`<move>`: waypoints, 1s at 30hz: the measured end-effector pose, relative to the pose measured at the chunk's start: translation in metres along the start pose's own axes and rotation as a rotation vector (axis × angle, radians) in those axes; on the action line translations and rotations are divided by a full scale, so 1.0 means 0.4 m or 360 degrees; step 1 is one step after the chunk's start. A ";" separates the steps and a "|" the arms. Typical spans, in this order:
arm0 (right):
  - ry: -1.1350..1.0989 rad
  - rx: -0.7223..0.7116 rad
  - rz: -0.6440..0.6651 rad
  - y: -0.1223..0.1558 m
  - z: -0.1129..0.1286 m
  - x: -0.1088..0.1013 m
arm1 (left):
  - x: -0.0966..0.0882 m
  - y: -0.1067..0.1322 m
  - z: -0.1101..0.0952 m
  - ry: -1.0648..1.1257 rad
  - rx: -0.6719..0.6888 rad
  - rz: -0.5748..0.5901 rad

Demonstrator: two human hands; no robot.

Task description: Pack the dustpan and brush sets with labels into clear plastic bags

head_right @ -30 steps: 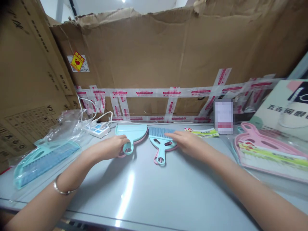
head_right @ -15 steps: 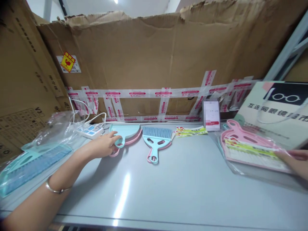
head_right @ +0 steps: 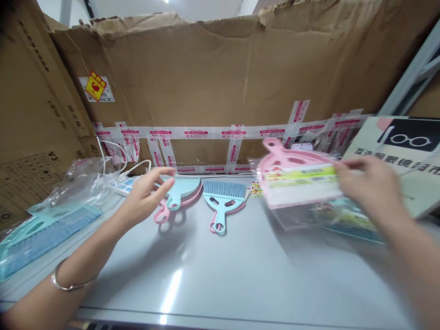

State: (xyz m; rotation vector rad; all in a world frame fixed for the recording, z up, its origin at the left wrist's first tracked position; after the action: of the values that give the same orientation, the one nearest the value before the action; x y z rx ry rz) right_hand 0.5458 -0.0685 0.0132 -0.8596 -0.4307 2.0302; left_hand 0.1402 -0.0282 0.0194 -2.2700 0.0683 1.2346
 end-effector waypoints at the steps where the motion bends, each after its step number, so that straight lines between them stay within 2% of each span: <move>1: -0.0112 0.0149 0.0057 0.011 0.025 0.039 | 0.028 0.005 -0.005 0.0270 -0.0152 0.0186; 3: -0.0422 0.0160 0.0279 0.046 0.101 0.137 | 0.083 0.019 -0.014 0.0774 -0.0440 0.0517; 4: -0.0574 0.0159 0.0411 0.070 0.137 0.186 | 0.105 0.025 -0.016 0.0972 -0.0544 0.0622; 6: -0.0791 0.0134 0.0658 0.120 0.195 0.268 | 0.131 0.030 -0.013 0.1202 -0.0667 0.0707; 7: -0.0860 0.0127 0.0753 0.144 0.213 0.295 | 0.136 0.030 -0.007 0.1249 -0.0701 0.0688; 9: -0.0950 0.0045 0.0780 0.182 0.233 0.311 | 0.133 0.026 0.010 0.1268 -0.0760 0.0569; 12: -0.1025 -0.0271 0.0432 0.219 0.240 0.259 | 0.119 0.021 0.032 0.1272 -0.0835 0.0379; 13: -0.1039 -0.0343 0.0368 0.233 0.240 0.241 | 0.116 0.020 0.037 0.1265 -0.0852 0.0340; 14: -0.1072 -0.0346 0.0399 0.248 0.239 0.231 | 0.115 0.019 0.039 0.1256 -0.0863 0.0308; 16: -0.1241 -0.0105 0.0710 0.280 0.235 0.241 | 0.115 0.019 0.040 0.1246 -0.0845 0.0222; 18: -0.1489 0.0303 0.1067 0.316 0.233 0.273 | 0.118 0.020 0.036 0.1249 -0.0795 0.0134; 20: -0.1748 0.0655 0.1218 0.343 0.236 0.299 | 0.124 0.021 0.030 0.1267 -0.0734 0.0073; 23: -0.2048 0.0977 0.1187 0.360 0.243 0.314 | 0.139 0.022 0.027 0.1296 -0.0661 0.0071; 25: -0.2204 0.1095 0.1177 0.365 0.250 0.311 | 0.147 0.021 0.030 0.1310 -0.0632 0.0080; 30: -0.2294 0.1114 0.1188 0.373 0.258 0.303 | 0.157 0.024 0.040 0.1320 -0.0639 0.0061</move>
State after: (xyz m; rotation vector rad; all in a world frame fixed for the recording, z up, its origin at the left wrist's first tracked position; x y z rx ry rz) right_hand 0.3380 -0.0512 -0.0508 1.1617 -0.0637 2.9073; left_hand 0.1616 -0.0152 -0.0413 -2.9979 0.1796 0.2518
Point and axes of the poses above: each hand's wrist, its own y-axis away from the middle knuckle, its own x-axis out of the palm, z = x × y, the point moved 4 cm from there along -y, towards the middle knuckle, and after that the axes turned 15 degrees about -y, right-handed, at the moved point
